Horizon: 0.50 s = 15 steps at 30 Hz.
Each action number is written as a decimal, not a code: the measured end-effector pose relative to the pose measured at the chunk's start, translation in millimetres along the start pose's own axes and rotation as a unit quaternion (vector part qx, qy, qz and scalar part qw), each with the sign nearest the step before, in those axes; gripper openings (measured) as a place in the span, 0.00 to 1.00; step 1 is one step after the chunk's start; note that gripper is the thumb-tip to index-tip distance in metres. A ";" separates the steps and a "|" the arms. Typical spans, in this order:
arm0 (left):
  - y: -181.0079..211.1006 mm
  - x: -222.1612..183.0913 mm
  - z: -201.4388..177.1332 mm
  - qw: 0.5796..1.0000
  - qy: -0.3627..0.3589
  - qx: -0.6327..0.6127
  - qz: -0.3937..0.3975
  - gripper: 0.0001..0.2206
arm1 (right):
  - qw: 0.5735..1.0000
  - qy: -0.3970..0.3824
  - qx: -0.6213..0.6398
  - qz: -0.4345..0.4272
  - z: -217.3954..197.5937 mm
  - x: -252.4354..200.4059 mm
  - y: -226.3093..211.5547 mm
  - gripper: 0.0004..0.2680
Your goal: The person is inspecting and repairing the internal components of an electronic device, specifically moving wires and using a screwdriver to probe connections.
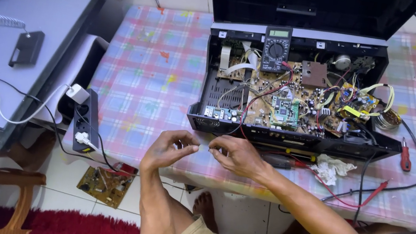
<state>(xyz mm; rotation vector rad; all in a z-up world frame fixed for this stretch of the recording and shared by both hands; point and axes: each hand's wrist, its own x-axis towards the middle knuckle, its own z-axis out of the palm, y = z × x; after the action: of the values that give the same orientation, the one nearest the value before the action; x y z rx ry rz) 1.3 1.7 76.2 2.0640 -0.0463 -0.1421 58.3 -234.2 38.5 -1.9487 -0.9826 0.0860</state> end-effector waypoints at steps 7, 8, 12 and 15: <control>41.8 34.3 -50.9 0.979 0.084 -0.028 0.183 0.05 | 0.999 0.029 -0.004 -0.028 -81.2 49.1 -43.6 0.05; 51.5 44.9 -57.9 0.976 0.080 -0.013 0.201 0.05 | 0.997 0.044 -0.040 -0.048 -90.6 62.9 -40.9 0.05; 24.3 129.5 -50.6 0.986 0.035 0.020 0.160 0.07 | 0.987 -0.002 -0.158 0.026 -106.7 120.3 1.8 0.05; -18.2 184.3 -31.0 0.990 -0.011 0.104 0.096 0.06 | 0.965 -0.060 -0.241 0.087 -94.3 149.4 46.3 0.05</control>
<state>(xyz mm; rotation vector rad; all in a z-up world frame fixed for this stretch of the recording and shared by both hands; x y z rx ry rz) 187.4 20.3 59.9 2.2526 -0.2842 -0.0413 227.4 -212.9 104.2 -2.5020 -0.9717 0.0680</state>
